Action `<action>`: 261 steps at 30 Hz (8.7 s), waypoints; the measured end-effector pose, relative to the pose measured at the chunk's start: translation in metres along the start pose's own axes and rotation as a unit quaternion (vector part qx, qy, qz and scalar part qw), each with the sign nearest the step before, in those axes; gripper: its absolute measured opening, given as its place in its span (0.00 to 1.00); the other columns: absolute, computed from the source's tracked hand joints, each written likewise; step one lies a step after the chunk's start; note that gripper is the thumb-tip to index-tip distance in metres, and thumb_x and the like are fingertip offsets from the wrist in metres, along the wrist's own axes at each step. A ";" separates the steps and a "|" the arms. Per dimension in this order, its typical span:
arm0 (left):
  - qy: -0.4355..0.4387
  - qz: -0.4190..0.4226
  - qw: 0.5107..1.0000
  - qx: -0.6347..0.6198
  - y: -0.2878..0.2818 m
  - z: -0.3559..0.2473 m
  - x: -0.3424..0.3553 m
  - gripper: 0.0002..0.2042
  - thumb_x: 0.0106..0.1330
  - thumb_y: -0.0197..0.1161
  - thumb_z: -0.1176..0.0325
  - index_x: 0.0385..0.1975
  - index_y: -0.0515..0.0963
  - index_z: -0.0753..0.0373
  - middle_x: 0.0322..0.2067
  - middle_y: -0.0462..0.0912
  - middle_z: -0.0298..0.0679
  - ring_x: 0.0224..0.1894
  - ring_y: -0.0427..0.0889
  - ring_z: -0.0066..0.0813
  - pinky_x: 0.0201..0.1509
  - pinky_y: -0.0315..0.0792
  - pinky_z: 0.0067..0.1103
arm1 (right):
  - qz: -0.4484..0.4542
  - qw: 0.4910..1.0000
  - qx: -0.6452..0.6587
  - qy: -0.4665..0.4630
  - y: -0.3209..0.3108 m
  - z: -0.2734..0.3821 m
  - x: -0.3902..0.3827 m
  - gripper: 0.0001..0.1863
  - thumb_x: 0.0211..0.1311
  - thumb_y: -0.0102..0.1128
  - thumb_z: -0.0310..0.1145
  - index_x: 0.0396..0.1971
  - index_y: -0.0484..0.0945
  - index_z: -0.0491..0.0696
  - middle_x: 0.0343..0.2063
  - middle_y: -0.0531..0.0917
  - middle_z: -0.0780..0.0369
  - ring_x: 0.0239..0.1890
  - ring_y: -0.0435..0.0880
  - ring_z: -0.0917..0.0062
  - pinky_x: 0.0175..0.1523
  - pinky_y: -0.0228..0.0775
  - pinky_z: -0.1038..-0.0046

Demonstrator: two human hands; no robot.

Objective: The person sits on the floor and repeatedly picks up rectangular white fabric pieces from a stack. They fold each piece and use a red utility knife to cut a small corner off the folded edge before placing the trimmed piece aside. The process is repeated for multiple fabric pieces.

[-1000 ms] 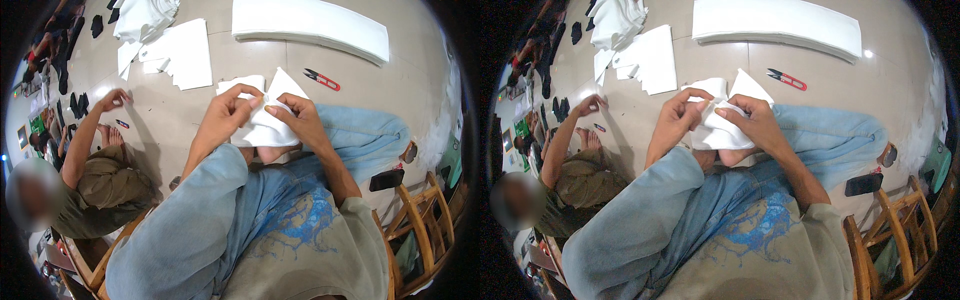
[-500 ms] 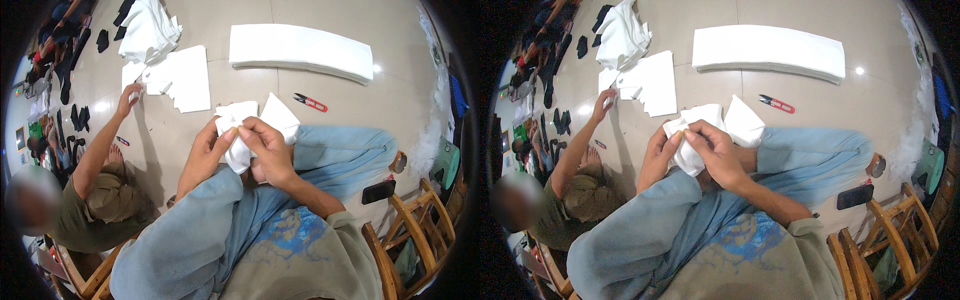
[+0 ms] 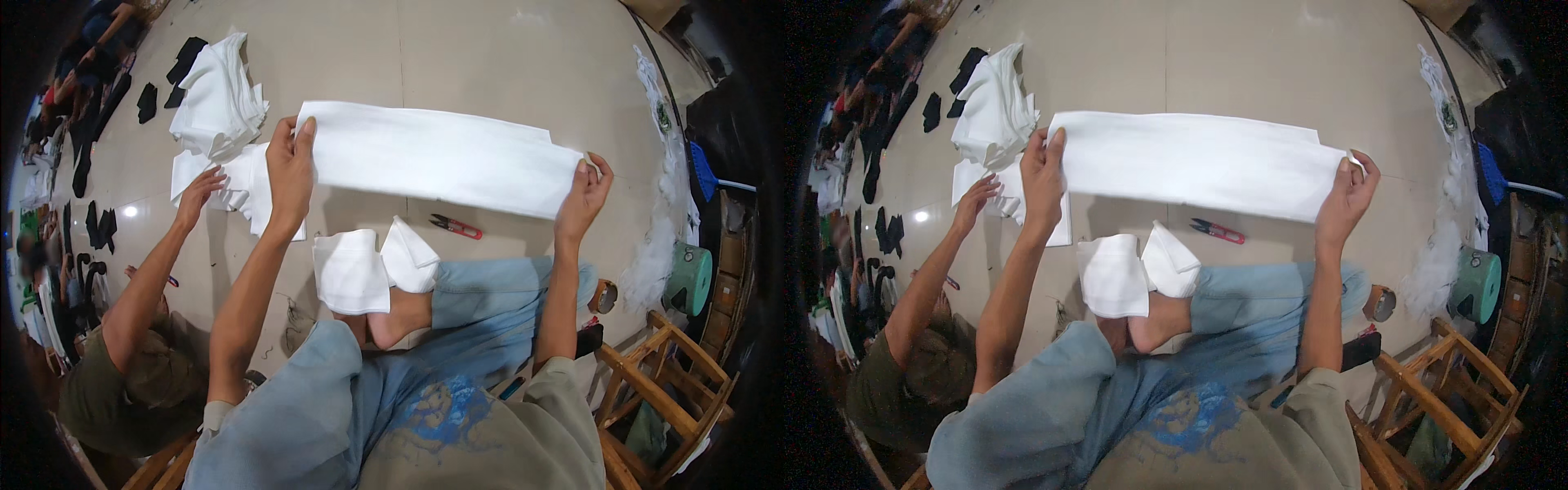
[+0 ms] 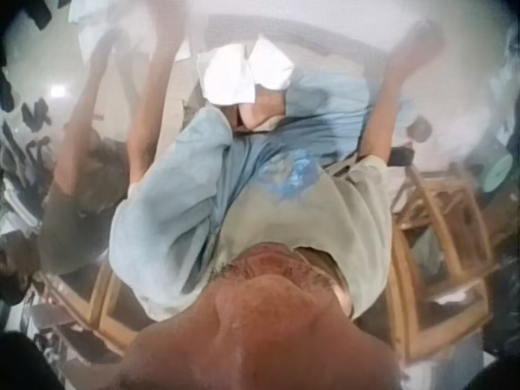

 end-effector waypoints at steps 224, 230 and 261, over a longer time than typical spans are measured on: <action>-0.410 0.280 0.867 0.042 -0.020 0.049 -0.188 0.15 0.74 0.62 0.58 0.35 0.79 0.67 0.24 0.80 0.34 0.20 0.75 0.20 0.25 0.69 0.15 | 0.510 0.782 0.199 0.297 0.162 0.016 -0.272 0.09 0.66 0.67 0.32 0.36 0.80 0.41 0.33 0.83 0.65 0.37 0.79 0.86 0.40 0.76 0.80; -0.392 0.263 0.880 0.054 -0.015 0.055 -0.197 0.18 0.75 0.58 0.51 0.40 0.80 0.64 0.32 0.82 0.39 0.36 0.82 0.25 0.37 0.76 0.21 | 0.518 0.725 0.273 0.362 0.169 0.031 -0.306 0.09 0.64 0.69 0.32 0.36 0.80 0.43 0.34 0.84 0.63 0.38 0.82 0.84 0.40 0.75 0.80; -0.027 -0.060 0.996 -0.054 -0.085 -0.006 -0.054 0.14 0.76 0.58 0.62 0.52 0.72 0.65 0.41 0.83 0.37 0.43 0.79 0.19 0.50 0.72 0.18 | 0.059 0.963 0.151 0.215 0.066 0.012 -0.076 0.16 0.80 0.48 0.43 0.40 0.77 0.46 0.30 0.72 0.74 0.33 0.67 0.90 0.38 0.62 0.83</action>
Point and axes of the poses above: each hand's wrist, its own x-axis towards the middle knuckle, its own y-axis out of the palm, z = x × y, the point moved 7 cm from there along x, towards the middle knuckle
